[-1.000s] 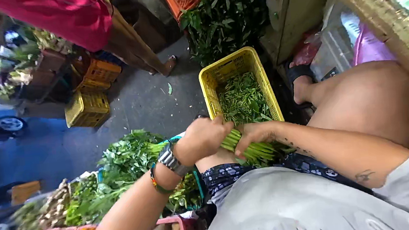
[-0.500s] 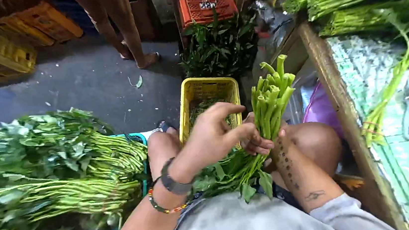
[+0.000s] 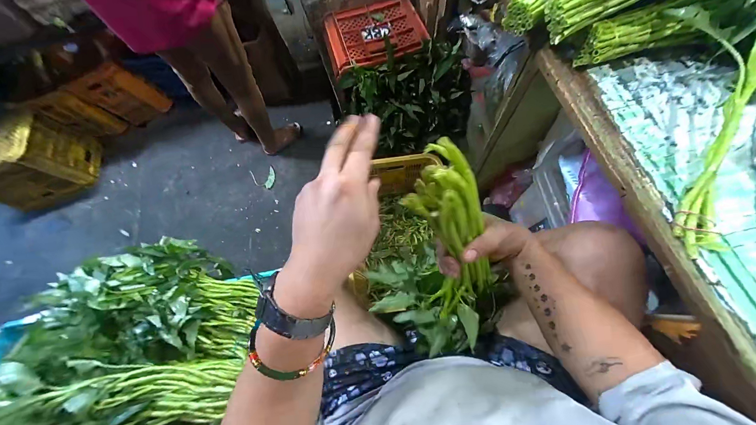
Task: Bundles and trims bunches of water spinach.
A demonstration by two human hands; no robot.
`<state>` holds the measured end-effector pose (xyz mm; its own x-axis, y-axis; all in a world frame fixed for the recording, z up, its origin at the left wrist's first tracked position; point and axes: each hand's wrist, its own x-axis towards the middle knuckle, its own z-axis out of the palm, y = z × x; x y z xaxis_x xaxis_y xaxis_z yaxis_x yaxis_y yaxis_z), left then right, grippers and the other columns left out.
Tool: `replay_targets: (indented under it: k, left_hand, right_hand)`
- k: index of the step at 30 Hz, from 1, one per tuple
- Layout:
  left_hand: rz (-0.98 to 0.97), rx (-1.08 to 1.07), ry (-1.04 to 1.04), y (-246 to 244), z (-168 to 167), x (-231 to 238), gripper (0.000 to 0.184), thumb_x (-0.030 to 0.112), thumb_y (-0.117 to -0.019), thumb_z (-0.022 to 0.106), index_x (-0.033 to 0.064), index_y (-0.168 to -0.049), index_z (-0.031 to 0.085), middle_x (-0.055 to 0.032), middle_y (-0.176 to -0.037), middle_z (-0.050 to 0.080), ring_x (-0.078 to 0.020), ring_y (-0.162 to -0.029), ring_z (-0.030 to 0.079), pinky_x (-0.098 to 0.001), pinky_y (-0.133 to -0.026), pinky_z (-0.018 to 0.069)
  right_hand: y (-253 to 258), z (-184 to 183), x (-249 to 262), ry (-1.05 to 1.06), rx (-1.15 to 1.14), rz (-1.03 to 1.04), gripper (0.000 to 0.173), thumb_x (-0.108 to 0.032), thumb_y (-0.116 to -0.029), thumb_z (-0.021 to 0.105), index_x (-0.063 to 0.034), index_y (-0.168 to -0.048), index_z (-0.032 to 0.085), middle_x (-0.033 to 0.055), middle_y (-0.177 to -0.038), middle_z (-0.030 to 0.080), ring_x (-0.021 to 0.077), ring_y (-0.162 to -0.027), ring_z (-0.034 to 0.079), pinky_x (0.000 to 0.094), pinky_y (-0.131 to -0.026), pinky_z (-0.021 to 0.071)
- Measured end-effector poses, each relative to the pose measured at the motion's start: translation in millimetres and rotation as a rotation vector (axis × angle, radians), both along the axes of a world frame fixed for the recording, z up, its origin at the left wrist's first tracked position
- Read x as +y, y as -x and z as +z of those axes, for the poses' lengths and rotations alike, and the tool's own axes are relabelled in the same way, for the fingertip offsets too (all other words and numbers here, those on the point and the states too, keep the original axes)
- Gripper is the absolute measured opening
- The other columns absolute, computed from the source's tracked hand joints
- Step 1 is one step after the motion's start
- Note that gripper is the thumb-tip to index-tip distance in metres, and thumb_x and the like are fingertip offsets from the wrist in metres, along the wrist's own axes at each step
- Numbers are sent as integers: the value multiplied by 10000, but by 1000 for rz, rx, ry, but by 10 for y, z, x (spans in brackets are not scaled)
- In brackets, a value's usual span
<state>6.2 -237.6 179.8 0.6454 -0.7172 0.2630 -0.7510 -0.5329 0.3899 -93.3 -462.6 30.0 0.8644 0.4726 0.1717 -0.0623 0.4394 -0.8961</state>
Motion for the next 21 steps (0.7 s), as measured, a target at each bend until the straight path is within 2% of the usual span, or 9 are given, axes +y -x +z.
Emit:
replay_targets:
  k: [2,3,5,7,9,11,14,17,21]
  left_hand:
    - [105,187,-10,-102,-97,16,1129,157,-820,851,284,-1665,113,-130,-1721,11,-352,-864,700,-554,-644,606]
    - [106,293,71,-138,-235,38,1237,218,-758,913,339,-1662,77,-78,-1727,-26,-336,-954,697,-536,-669,618]
    - [43,534,350,-102,-629,45,1256,309,-702,937,356,-1646,110,-2,-1706,151,-269,-1181,648,-485,-815,638]
    - [-26,646,597,-27,-1071,-28,1259,367,-677,943,254,-1642,142,-75,-1622,357,-270,-1233,621,-479,-918,614]
    - [-65,675,760,94,-1411,-142,1152,252,-725,922,90,-1614,205,-184,-1489,510,-350,-1182,658,-529,-950,613]
    - [-32,701,812,216,-1633,-178,1031,132,-786,848,-45,-1568,200,-204,-1244,642,-317,-1053,704,-496,-908,623]
    - [152,859,835,370,-1793,-134,856,62,-840,715,-21,-1554,251,-82,-979,672,-186,-800,725,-402,-736,655]
    - [312,948,788,408,-1859,-53,627,55,-869,614,-8,-1459,411,-5,-879,642,-94,-710,671,-301,-671,612]
    - [403,967,691,494,-1702,89,503,41,-892,583,-13,-1385,500,-7,-902,655,-69,-738,669,-279,-683,602]
  right_hand:
    - [-28,59,93,262,47,-319,345,-300,-842,801,-57,-1057,688,43,-870,738,139,-799,716,360,-780,622]
    - [-42,60,183,407,95,-494,375,-253,-807,827,-40,-1088,697,56,-913,747,138,-835,726,367,-802,632]
    - [-81,-37,418,665,187,-724,462,-280,-784,876,-67,-1155,701,68,-996,746,155,-913,724,415,-857,619]
    - [-124,-271,680,774,178,-768,514,-311,-773,868,-101,-1206,686,93,-1077,738,207,-1005,712,488,-921,592]
    - [-34,-493,842,809,160,-686,569,-282,-771,870,-117,-1276,667,122,-1168,722,268,-1099,688,548,-985,553]
    - [130,-563,921,856,246,-612,595,-279,-773,868,-108,-1300,652,153,-1162,714,319,-1085,686,595,-952,549]
    - [263,-410,1001,872,491,-417,569,-258,-774,867,16,-1224,652,246,-1071,698,426,-1000,683,686,-850,533]
    - [274,-467,1020,779,471,-278,604,-314,-775,885,79,-1171,652,268,-1063,690,419,-1009,672,670,-882,514]
    - [203,-456,973,513,470,-35,739,-481,-927,736,34,-1414,525,257,-1311,620,348,-1234,603,596,-1074,440]
